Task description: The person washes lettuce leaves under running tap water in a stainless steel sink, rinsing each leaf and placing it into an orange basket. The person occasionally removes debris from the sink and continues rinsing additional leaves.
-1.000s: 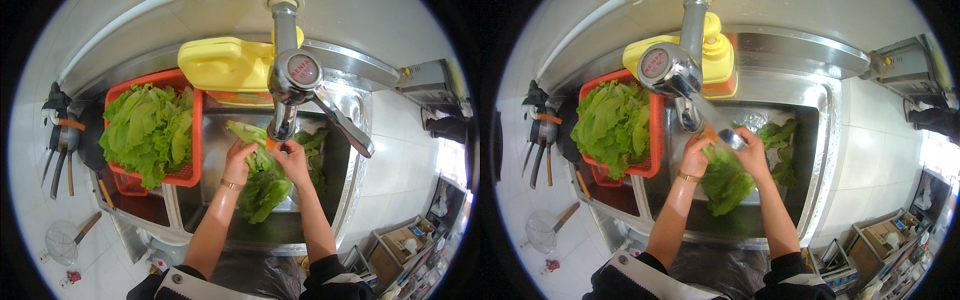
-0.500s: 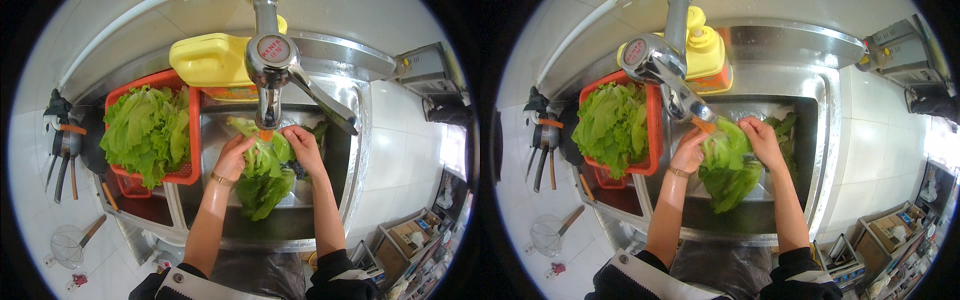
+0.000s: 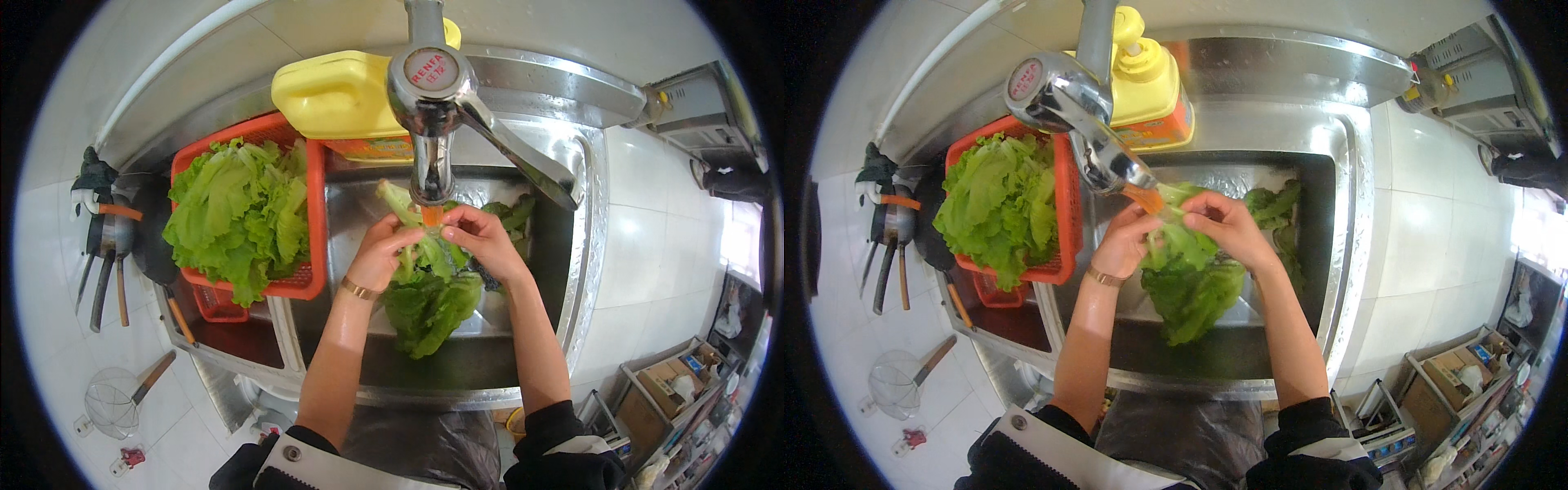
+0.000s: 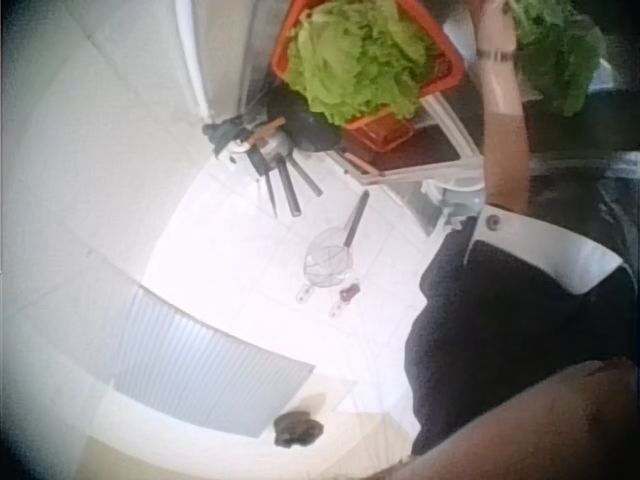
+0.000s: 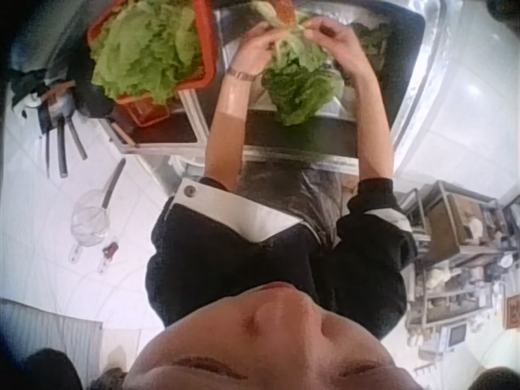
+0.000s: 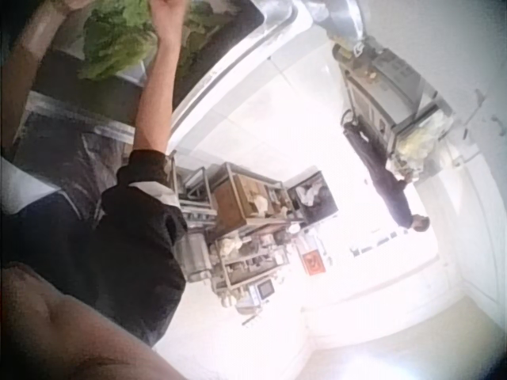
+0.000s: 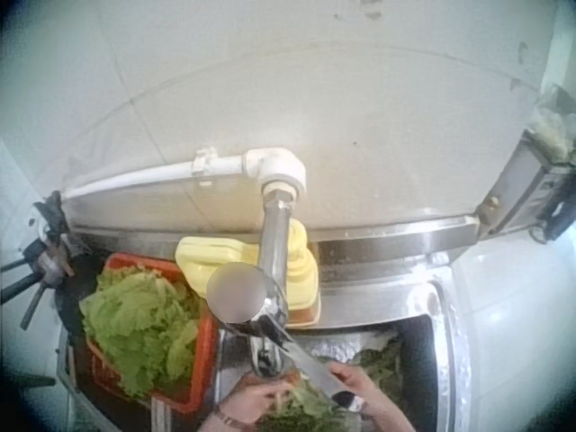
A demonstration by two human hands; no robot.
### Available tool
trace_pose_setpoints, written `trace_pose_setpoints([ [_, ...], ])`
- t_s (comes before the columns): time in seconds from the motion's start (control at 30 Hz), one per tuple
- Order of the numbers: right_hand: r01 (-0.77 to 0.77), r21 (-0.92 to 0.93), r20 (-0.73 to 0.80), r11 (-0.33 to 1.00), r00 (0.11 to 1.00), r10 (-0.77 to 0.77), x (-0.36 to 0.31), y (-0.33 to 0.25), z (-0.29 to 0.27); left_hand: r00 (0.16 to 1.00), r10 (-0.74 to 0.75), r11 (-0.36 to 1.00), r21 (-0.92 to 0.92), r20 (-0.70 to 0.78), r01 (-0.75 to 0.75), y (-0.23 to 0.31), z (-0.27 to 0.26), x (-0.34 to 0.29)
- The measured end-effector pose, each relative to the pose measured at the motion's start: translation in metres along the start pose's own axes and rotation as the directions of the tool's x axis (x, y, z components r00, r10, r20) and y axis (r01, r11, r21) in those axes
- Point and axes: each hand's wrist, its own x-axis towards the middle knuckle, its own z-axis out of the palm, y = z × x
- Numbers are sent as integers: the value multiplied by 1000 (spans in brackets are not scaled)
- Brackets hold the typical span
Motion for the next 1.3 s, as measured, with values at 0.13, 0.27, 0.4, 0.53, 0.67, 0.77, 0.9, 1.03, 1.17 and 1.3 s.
trace_pose_setpoints([
  [0.13,-68,46,99,997,993,64,4,-10,3,994,21,984,180,-107,-1,1,0,3],
  [0.27,-39,60,151,997,988,30,3,-20,0,987,116,991,-48,-114,-123,-1,-4,3],
  [0.4,54,-77,96,996,994,-46,-2,-17,6,994,1,999,-52,-111,-6,2,-14,-1],
  [0.53,132,-354,-24,926,988,-150,-7,-10,20,999,45,994,-96,-13,-46,-1,-17,-3],
  [0.67,307,-545,-149,780,880,-450,-7,-2,32,966,254,943,237,-53,-235,-14,-4,-4],
  [0.77,190,-486,-169,853,938,-304,-2,7,40,907,415,538,783,77,-313,-23,7,-7],
  [0.9,156,-269,-170,950,964,-206,-5,22,42,881,391,20,954,268,-299,-39,25,-13],
  [1.03,166,-188,-318,968,922,-220,-14,33,31,876,367,62,932,312,-358,-57,47,-21],
  [1.17,170,-48,-534,984,828,-169,-16,43,21,819,426,37,897,385,-441,-65,71,-44],
  [1.3,159,301,-563,940,825,40,-10,48,10,845,456,266,863,279,-429,-47,68,-78],
])
